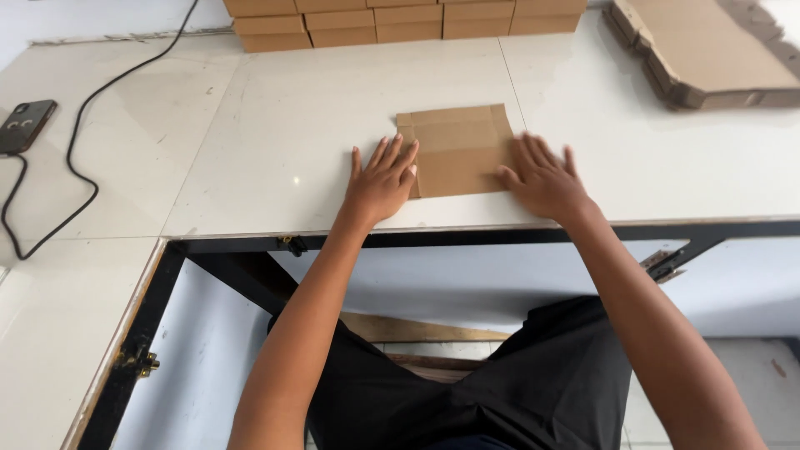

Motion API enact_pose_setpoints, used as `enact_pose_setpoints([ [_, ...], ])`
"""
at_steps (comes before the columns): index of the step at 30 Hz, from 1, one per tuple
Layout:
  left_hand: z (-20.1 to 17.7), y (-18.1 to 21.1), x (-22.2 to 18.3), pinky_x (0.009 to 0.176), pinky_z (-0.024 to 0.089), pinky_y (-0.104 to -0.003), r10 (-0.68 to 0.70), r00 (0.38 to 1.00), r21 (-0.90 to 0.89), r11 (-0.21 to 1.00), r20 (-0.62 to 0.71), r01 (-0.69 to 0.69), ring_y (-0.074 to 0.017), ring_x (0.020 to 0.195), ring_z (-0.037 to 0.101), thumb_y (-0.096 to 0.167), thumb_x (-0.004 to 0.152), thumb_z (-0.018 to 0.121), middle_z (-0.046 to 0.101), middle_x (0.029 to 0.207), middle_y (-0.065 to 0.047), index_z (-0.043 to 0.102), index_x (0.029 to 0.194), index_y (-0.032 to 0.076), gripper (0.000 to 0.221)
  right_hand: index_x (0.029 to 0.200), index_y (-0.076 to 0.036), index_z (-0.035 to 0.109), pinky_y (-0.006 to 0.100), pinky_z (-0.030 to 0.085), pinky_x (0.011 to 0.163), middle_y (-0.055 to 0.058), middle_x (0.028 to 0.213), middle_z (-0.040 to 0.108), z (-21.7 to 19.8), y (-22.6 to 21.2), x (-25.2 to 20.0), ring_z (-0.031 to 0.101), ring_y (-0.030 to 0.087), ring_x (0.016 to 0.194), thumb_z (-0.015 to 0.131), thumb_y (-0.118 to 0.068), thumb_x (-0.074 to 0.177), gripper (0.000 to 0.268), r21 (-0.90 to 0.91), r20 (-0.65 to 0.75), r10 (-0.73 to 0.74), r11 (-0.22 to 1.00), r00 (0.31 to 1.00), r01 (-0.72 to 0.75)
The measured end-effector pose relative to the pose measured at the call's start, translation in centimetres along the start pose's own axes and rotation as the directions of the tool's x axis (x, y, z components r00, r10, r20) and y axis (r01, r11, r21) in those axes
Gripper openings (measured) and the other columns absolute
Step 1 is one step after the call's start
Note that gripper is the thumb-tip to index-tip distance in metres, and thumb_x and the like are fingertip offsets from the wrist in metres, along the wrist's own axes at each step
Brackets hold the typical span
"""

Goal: The person folds flat cardboard pieces into small rectangular boxes by hand, creasing the flaps and tucking them to form the box shape. After completing each box, the person places it on a stack of finished boxes. The person then picks up a larger flat cardboard piece and begins folding it.

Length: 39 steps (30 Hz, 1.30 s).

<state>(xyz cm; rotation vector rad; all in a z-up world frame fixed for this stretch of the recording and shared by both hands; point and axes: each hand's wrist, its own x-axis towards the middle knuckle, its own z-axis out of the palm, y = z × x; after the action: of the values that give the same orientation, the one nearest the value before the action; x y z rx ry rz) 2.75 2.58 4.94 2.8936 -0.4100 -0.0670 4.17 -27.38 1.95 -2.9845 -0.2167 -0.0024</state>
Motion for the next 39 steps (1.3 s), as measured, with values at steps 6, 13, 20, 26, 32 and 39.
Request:
enact_pose_setpoints([
  [6, 0.8, 0.1, 0.4, 0.123, -0.003, -0.066, -0.011, 1.000, 0.041, 0.999, 0.005, 0.011, -0.0233, 0.160, 0.008, 0.044, 0.108, 0.017, 0.012, 0.173, -0.001, 0.019, 0.165, 0.034, 0.058, 0.166, -0.013, 0.012, 0.059, -0.009, 0.127, 0.013, 0.174, 0.012, 3.3, -5.1, 2.8, 0.008, 0.031, 0.160, 0.015, -0.064, 0.105, 0.079, -0.017, -0.049, -0.002, 1.000, 0.999, 0.001],
  [13, -0.3, 0.2, 0.2, 0.125, -0.004, -0.063, -0.007, 1.000, 0.020, 1.000, 0.029, 0.006, -0.0219, 0.161, 0.005, 0.041, 0.108, 0.015, 0.008, 0.174, -0.001, 0.013, 0.167, 0.028, 0.060, 0.167, -0.035, 0.013, 0.054, 0.001, 0.129, -0.007, 0.174, 0.009, -0.2, -8.7, 1.0, 0.008, 0.022, 0.160, 0.016, -0.066, 0.103, 0.071, 0.071, 0.084, -0.290, 0.956, 0.953, 0.285],
  [20, 0.6, 0.1, 0.8, 0.124, -0.006, -0.064, -0.040, 0.998, 0.024, 0.999, 0.047, 0.039, -0.0221, 0.160, 0.004, 0.039, 0.106, 0.014, 0.006, 0.174, -0.002, 0.013, 0.167, 0.022, 0.063, 0.168, -0.029, 0.013, 0.062, -0.015, 0.122, 0.005, 0.175, 0.007, 1.1, -0.6, 2.0, 0.001, 0.028, 0.160, 0.013, -0.070, 0.104, 0.076, -0.028, -0.056, 0.160, 0.986, 0.986, -0.162],
  [26, -1.5, 2.8, -1.5, 0.119, -0.009, -0.072, -0.042, 0.998, 0.038, 0.998, 0.053, 0.040, -0.0310, 0.160, 0.003, 0.055, 0.100, 0.020, 0.007, 0.173, -0.012, 0.015, 0.166, 0.013, 0.078, 0.167, -0.029, 0.014, 0.062, -0.011, 0.124, 0.004, 0.175, 0.007, 1.6, -6.6, 2.2, 0.003, 0.031, 0.160, 0.017, -0.062, 0.104, 0.071, -0.046, 0.037, -0.083, 0.995, 0.996, 0.085],
  [32, -1.9, 2.3, -1.8, 0.122, 0.005, -0.071, -0.014, 0.999, -0.124, 0.992, -0.038, 0.010, -0.0351, 0.153, 0.022, 0.070, 0.090, 0.049, 0.030, 0.160, -0.019, 0.031, 0.150, 0.007, 0.089, 0.153, -0.029, 0.042, 0.060, 0.017, 0.121, 0.003, 0.159, 0.038, -1.6, -6.0, 2.1, 0.032, 0.029, 0.148, 0.053, -0.064, 0.094, 0.069, 0.023, 0.005, -0.238, 0.971, 0.971, 0.238],
  [39, -2.9, 1.3, -0.1, 0.092, 0.036, -0.047, 0.035, 0.918, -0.009, 0.999, -0.396, -0.042, -0.0228, 0.106, 0.050, 0.048, 0.077, 0.086, 0.054, 0.097, 0.005, 0.058, 0.106, 0.023, 0.047, 0.115, -0.017, 0.061, 0.047, 0.042, 0.095, 0.004, 0.094, 0.074, -9.0, -6.7, 0.5, 0.069, 0.030, 0.103, 0.082, -0.015, 0.080, 0.041, -0.133, -0.110, -0.401, 0.913, 0.909, 0.387],
])
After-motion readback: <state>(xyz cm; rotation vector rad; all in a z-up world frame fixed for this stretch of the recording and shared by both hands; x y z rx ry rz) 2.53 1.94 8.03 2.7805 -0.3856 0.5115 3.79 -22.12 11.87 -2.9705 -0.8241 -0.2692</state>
